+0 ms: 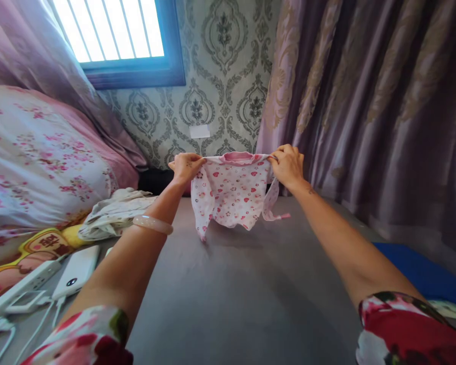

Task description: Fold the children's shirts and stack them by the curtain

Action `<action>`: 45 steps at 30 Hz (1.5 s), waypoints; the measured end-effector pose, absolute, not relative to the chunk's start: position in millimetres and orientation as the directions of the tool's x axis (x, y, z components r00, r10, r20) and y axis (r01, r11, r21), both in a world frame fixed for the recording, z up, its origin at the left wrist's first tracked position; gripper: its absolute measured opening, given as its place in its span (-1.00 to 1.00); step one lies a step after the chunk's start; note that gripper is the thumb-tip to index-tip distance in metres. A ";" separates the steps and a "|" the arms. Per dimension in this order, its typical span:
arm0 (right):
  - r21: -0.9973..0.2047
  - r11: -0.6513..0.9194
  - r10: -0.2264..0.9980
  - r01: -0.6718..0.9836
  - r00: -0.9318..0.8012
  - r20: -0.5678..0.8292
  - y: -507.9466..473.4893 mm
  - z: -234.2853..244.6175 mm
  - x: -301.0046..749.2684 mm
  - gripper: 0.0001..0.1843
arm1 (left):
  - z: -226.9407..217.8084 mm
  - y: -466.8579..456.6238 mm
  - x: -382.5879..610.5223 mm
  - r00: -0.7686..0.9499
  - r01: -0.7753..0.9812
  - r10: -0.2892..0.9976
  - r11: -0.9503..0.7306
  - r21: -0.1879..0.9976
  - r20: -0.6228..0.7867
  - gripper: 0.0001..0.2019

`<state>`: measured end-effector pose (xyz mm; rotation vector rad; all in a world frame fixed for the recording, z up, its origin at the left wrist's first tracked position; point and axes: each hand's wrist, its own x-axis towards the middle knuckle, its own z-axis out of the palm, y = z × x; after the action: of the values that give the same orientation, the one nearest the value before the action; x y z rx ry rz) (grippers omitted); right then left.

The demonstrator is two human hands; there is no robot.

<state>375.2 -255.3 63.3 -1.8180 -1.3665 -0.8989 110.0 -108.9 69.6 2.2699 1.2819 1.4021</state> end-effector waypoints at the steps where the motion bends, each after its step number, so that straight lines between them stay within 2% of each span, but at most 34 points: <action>1: -0.129 -0.220 0.514 0.967 0.228 0.827 -253.8 62.3 375.5 -0.58 | 70.1 -109.4 110.6 0.176 0.564 0.749 -0.608 0.559 0.638 -0.77; 8: -0.262 -0.237 0.543 0.936 0.351 0.763 -247.9 59.1 375.5 -0.57 | 71.5 -109.5 115.2 0.170 0.546 0.775 -0.588 0.597 0.608 -0.74; 16: -0.392 -0.104 0.551 0.914 0.381 0.742 -244.3 58.4 377.3 -0.66 | 57.5 -94.4 118.9 0.167 0.357 0.768 -0.632 0.688 0.618 -0.73; 22: -0.501 0.042 0.608 0.865 0.375 0.699 -248.2 62.2 378.1 -0.55 | 53.0 -107.8 112.5 0.159 0.261 0.788 -0.614 0.745 0.594 -0.72; 25: -0.569 0.117 0.656 0.814 0.367 0.659 -255.2 63.6 378.2 -0.49 | 52.7 -117.1 102.6 0.119 0.290 0.750 -0.652 0.700 0.650 -0.72; 28: -0.635 0.190 0.714 0.749 0.339 0.613 -268.7 66.8 373.6 -0.48 | 54.3 -130.5 86.4 0.100 0.356 0.673 -0.712 0.605 0.733 -0.74; 34: -0.743 0.253 0.818 0.619 0.273 0.507 -314.9 82.6 349.6 -0.60 | 63.4 -180.8 42.6 0.127 0.435 0.530 -0.789 0.433 0.839 -0.79; 40: -0.869 0.190 0.928 0.457 0.204 0.310 -368.8 113.7 327.4 -0.70 | 93.8 -232.7 -1.4 0.161 0.458 0.447 -0.823 0.335 0.880 -0.76; 43: -0.913 0.122 0.956 0.389 0.200 0.213 -379.2 125.9 326.1 -0.69 | 107.5 -240.0 -12.8 0.240 0.460 0.521 -0.804 0.376 0.819 -0.72; 45: -0.929 0.070 0.972 0.362 0.185 0.145 -373.9 124.4 330.0 -0.67 | 107.0 -232.6 -12.4 0.332 0.464 0.629 -0.758 0.459 0.703 -0.70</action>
<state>330.0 -373.9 124.4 -1.4723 -1.3509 0.7781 -12.4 -232.6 107.0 2.4150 1.0024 1.3983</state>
